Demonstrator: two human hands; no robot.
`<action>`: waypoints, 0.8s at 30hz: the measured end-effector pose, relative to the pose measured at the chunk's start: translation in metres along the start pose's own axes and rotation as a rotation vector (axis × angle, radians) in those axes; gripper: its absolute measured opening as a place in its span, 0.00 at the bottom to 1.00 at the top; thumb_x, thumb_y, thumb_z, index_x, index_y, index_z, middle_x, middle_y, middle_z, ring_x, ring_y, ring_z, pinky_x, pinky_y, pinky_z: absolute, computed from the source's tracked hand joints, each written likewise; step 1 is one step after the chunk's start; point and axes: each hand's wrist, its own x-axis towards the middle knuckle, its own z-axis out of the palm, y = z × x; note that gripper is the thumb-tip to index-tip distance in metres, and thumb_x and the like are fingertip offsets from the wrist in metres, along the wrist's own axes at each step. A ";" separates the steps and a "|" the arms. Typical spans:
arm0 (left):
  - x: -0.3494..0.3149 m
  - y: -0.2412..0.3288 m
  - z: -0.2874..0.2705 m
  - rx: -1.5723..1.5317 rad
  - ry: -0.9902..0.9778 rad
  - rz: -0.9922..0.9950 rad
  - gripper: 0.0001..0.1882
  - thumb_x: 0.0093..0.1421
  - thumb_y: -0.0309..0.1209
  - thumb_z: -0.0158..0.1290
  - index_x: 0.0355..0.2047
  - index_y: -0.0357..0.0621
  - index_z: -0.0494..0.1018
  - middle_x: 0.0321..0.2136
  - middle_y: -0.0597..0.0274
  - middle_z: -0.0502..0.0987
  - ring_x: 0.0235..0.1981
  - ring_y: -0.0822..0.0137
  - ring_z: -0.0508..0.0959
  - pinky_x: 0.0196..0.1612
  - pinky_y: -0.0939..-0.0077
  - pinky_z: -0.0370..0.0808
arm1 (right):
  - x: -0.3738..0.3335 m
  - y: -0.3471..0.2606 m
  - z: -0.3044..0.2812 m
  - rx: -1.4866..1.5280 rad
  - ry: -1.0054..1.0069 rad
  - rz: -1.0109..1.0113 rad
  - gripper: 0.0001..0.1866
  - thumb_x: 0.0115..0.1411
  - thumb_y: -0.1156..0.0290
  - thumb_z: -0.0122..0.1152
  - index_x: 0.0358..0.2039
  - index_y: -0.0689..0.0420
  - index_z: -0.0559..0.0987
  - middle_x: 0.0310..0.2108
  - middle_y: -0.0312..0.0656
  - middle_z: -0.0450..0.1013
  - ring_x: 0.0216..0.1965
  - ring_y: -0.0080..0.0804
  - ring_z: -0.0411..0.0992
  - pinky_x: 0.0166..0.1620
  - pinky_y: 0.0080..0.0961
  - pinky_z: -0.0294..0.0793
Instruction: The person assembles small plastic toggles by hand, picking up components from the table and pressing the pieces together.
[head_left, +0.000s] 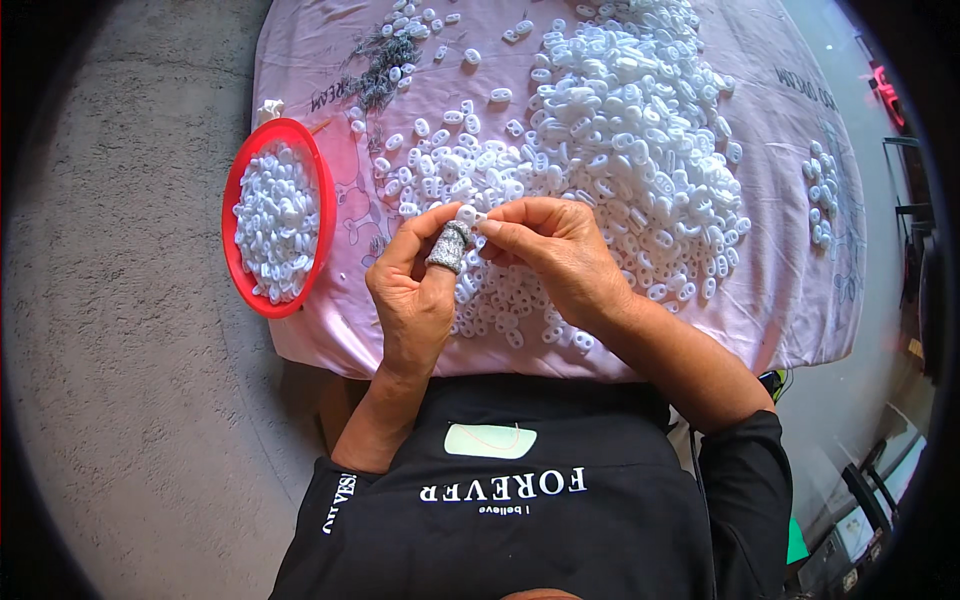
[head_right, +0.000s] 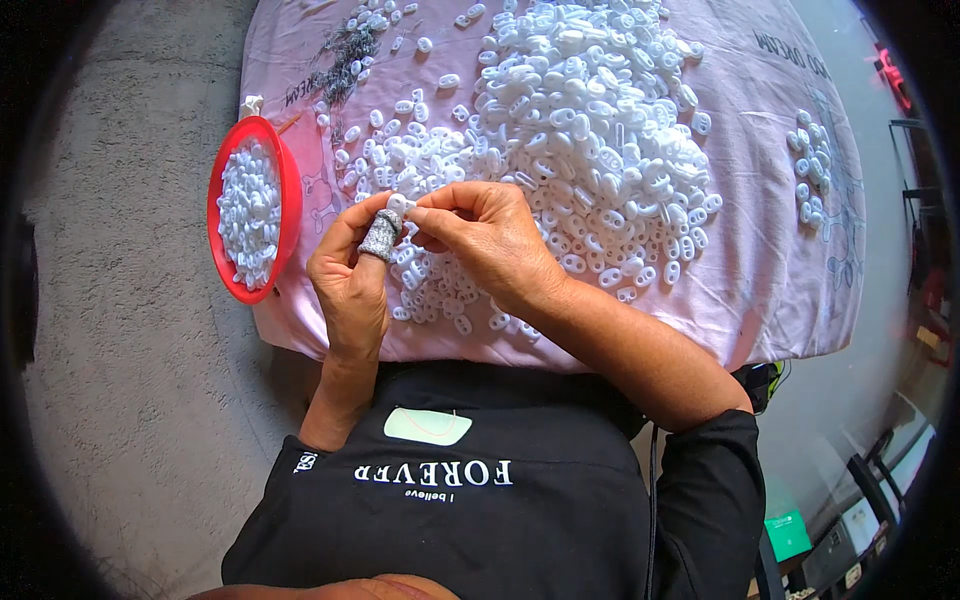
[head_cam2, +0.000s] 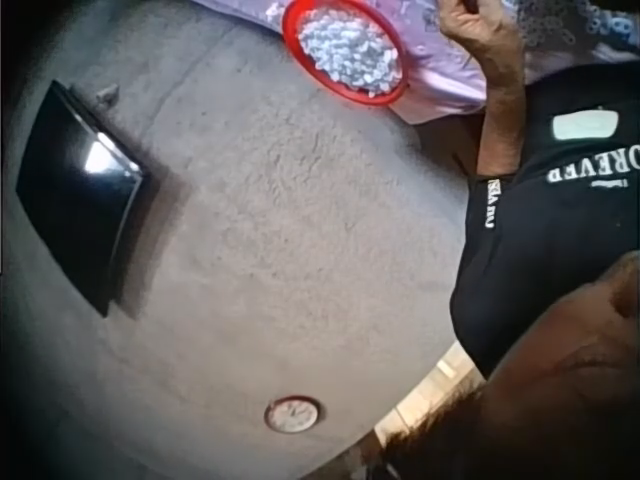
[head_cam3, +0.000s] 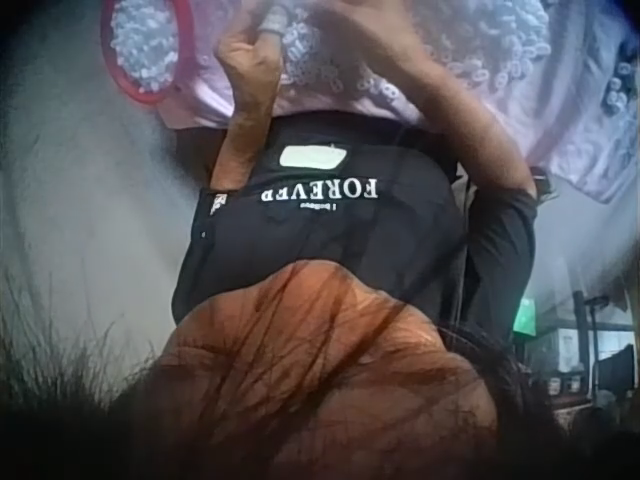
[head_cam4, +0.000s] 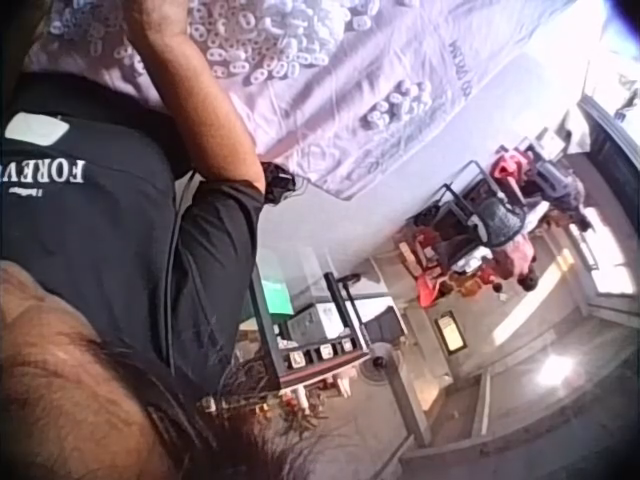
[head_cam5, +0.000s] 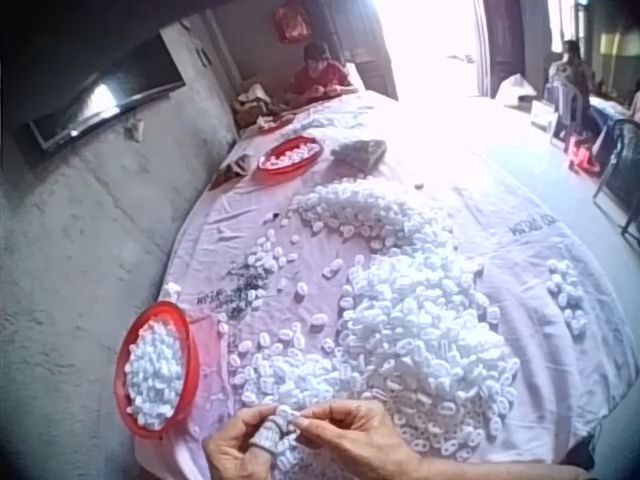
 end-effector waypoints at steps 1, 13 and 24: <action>0.000 0.001 0.000 0.010 -0.001 -0.001 0.15 0.57 0.13 0.43 0.44 0.31 0.72 0.38 0.59 0.77 0.39 0.74 0.76 0.44 0.83 0.72 | 0.000 0.000 0.000 -0.013 0.000 0.011 0.08 0.58 0.70 0.62 0.34 0.62 0.79 0.27 0.37 0.76 0.29 0.19 0.73 0.35 0.16 0.73; 0.003 -0.001 -0.003 0.146 -0.039 0.083 0.21 0.49 0.12 0.54 0.45 0.38 0.73 0.32 0.64 0.73 0.34 0.74 0.75 0.40 0.82 0.73 | -0.003 -0.002 0.001 0.095 -0.014 0.054 0.09 0.58 0.71 0.59 0.37 0.62 0.79 0.29 0.38 0.76 0.30 0.22 0.74 0.38 0.21 0.76; 0.006 0.010 -0.003 0.510 -0.052 0.344 0.25 0.42 0.13 0.51 0.44 0.38 0.74 0.33 0.57 0.75 0.32 0.65 0.78 0.39 0.75 0.75 | -0.003 -0.003 0.000 0.059 -0.047 0.054 0.10 0.60 0.68 0.57 0.36 0.62 0.80 0.30 0.36 0.75 0.32 0.20 0.72 0.41 0.22 0.75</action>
